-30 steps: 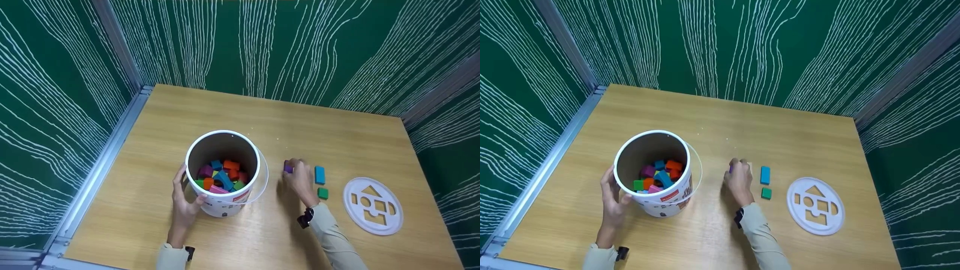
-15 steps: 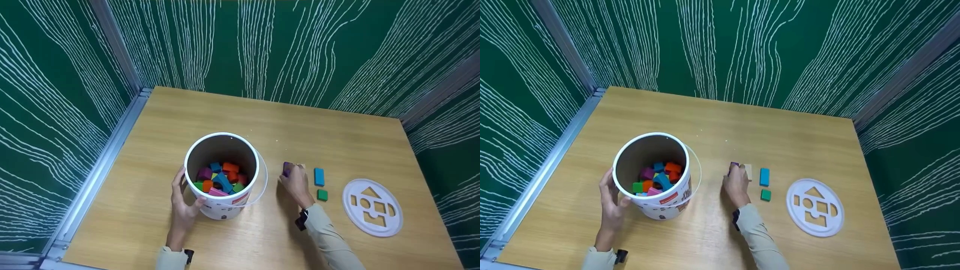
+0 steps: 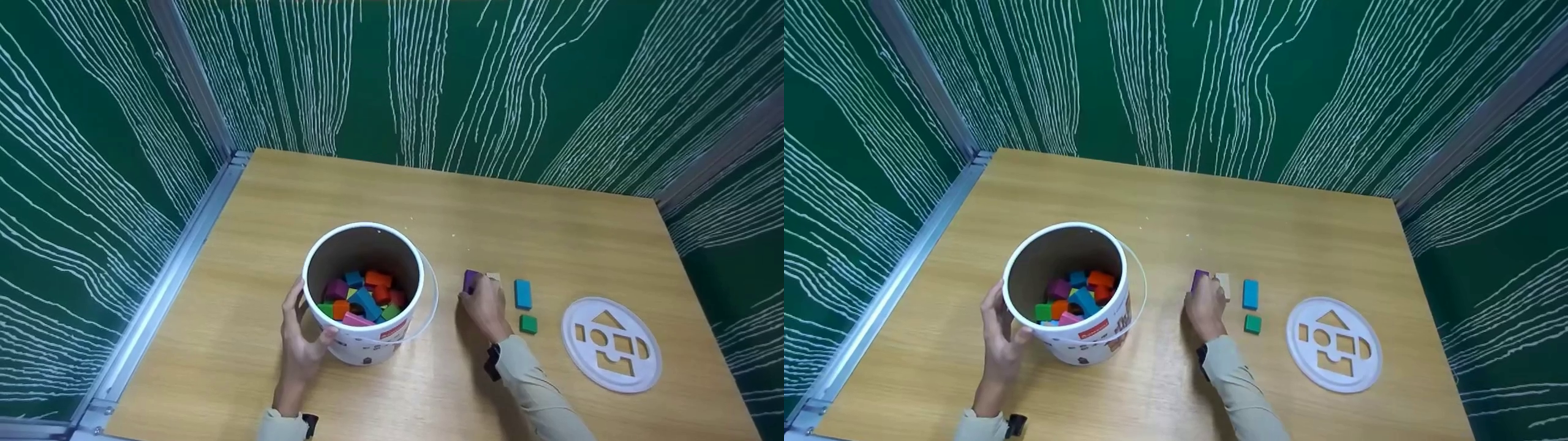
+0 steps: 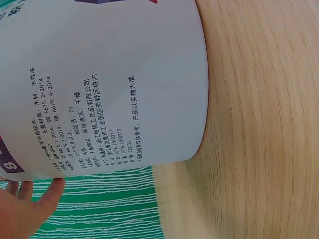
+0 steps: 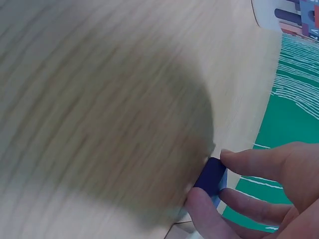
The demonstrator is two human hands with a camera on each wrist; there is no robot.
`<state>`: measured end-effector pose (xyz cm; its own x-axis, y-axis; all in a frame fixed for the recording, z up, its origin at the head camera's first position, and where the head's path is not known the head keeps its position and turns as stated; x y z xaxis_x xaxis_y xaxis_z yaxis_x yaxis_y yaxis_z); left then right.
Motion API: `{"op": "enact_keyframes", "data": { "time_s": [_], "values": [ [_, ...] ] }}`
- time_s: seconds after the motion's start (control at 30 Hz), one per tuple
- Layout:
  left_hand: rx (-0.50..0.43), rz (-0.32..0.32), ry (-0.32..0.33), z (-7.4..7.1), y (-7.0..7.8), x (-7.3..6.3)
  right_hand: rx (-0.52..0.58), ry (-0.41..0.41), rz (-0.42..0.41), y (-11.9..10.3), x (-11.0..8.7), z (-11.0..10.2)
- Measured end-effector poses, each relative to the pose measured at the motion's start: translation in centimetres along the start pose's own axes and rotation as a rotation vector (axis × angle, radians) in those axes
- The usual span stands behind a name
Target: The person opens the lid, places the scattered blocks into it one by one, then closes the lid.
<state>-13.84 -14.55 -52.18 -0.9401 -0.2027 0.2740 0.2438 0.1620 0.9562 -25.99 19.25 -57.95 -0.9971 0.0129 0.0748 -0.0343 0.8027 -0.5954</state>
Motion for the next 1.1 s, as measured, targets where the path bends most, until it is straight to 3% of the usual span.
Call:
{"op": "enact_keyframes", "data": {
  "time_s": [0.27, 0.37, 0.53, 0.8, 1.1],
  "values": [
    [0.019, -0.027, 0.006, 0.2, 0.5, -0.1, -0.001, 0.002, 0.006, -0.1, -0.3, -0.4],
    [0.020, -0.033, 0.012, 0.2, 2.0, -0.2, 0.025, 0.021, -0.016, -0.3, -0.4, -0.9],
    [0.009, 0.010, 0.024, 0.3, 4.1, -0.4, 0.069, 0.095, -0.063, -0.8, -0.6, -1.9],
    [0.025, 0.021, 0.023, 0.2, 0.6, -0.1, 0.112, 0.144, -0.120, -1.0, -0.9, -3.2],
    [-0.003, 0.005, 0.010, 0.2, 0.1, -0.1, 0.126, 0.146, -0.135, -1.5, -1.2, -4.1]
  ]
}}
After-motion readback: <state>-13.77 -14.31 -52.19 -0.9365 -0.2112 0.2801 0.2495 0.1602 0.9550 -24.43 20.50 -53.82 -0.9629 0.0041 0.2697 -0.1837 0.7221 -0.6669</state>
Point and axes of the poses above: each hand's wrist, its own x-axis towards the middle knuckle, its own z-axis out of the palm, y = z × x, the point moved 4 cm from there along x, towards the middle knuckle, and after that the axes turned 9 degrees about -z, right-handed, at the moved point
